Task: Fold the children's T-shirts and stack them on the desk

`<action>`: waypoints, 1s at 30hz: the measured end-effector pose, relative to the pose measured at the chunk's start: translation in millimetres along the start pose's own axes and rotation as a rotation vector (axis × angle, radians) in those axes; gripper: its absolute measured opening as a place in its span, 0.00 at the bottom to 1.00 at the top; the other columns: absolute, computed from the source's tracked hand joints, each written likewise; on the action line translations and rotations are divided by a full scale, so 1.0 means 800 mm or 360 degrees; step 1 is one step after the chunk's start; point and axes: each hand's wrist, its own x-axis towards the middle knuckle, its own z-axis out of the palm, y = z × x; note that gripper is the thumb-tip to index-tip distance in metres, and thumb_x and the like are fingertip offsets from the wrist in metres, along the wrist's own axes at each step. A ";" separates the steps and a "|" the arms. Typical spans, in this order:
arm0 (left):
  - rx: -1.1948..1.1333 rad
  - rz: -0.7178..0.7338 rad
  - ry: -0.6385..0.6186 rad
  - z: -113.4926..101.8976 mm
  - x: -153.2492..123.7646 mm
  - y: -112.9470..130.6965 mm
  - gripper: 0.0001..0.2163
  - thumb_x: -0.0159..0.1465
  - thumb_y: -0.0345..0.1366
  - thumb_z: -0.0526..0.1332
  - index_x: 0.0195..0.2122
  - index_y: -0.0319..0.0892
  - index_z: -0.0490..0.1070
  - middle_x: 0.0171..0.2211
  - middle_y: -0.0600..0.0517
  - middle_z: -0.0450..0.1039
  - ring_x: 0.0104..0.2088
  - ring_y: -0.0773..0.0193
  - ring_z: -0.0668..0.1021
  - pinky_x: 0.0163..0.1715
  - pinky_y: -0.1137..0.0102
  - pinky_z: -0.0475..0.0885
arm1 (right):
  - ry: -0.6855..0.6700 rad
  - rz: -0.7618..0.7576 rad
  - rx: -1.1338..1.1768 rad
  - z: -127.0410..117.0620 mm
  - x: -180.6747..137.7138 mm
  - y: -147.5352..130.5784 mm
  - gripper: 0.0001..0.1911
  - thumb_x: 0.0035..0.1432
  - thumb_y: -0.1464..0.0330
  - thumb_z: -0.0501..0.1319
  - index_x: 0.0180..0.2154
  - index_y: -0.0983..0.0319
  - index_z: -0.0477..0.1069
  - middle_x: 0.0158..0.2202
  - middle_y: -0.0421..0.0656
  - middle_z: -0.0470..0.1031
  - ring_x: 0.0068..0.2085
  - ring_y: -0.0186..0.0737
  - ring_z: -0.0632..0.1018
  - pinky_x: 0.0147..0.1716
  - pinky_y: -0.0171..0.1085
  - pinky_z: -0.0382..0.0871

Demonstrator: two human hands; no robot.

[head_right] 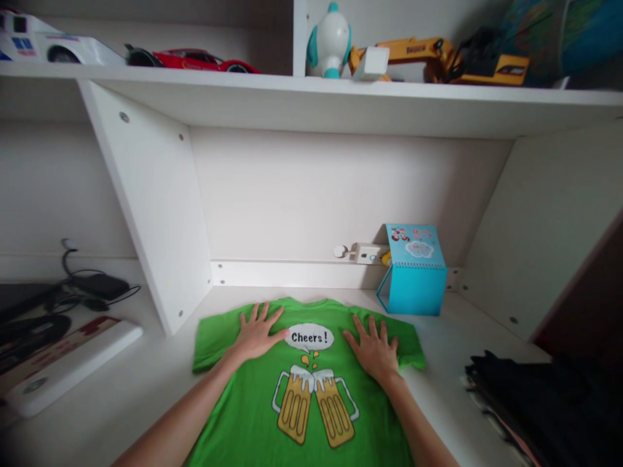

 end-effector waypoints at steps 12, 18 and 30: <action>-0.0035 -0.0010 0.0006 0.001 0.001 0.000 0.34 0.55 0.65 0.36 0.61 0.61 0.38 0.64 0.57 0.32 0.60 0.43 0.35 0.52 0.38 0.34 | -0.0022 -0.0003 0.0033 0.001 0.001 0.001 0.33 0.56 0.45 0.39 0.60 0.48 0.43 0.63 0.46 0.45 0.62 0.57 0.46 0.51 0.61 0.47; -0.0002 -0.0013 0.0025 0.005 0.002 0.000 0.33 0.55 0.64 0.36 0.61 0.61 0.38 0.64 0.59 0.32 0.61 0.43 0.36 0.53 0.38 0.35 | -0.0042 -0.0026 0.0062 -0.005 0.008 0.005 0.37 0.52 0.41 0.39 0.60 0.47 0.42 0.64 0.46 0.42 0.62 0.58 0.45 0.51 0.63 0.46; -0.0066 -0.0068 0.0048 0.002 -0.003 0.006 0.39 0.51 0.68 0.39 0.61 0.57 0.41 0.64 0.50 0.33 0.60 0.36 0.37 0.50 0.35 0.34 | -0.0114 -0.1055 0.0434 -0.070 -0.182 -0.084 0.34 0.58 0.48 0.43 0.61 0.51 0.35 0.64 0.44 0.31 0.62 0.53 0.39 0.55 0.58 0.46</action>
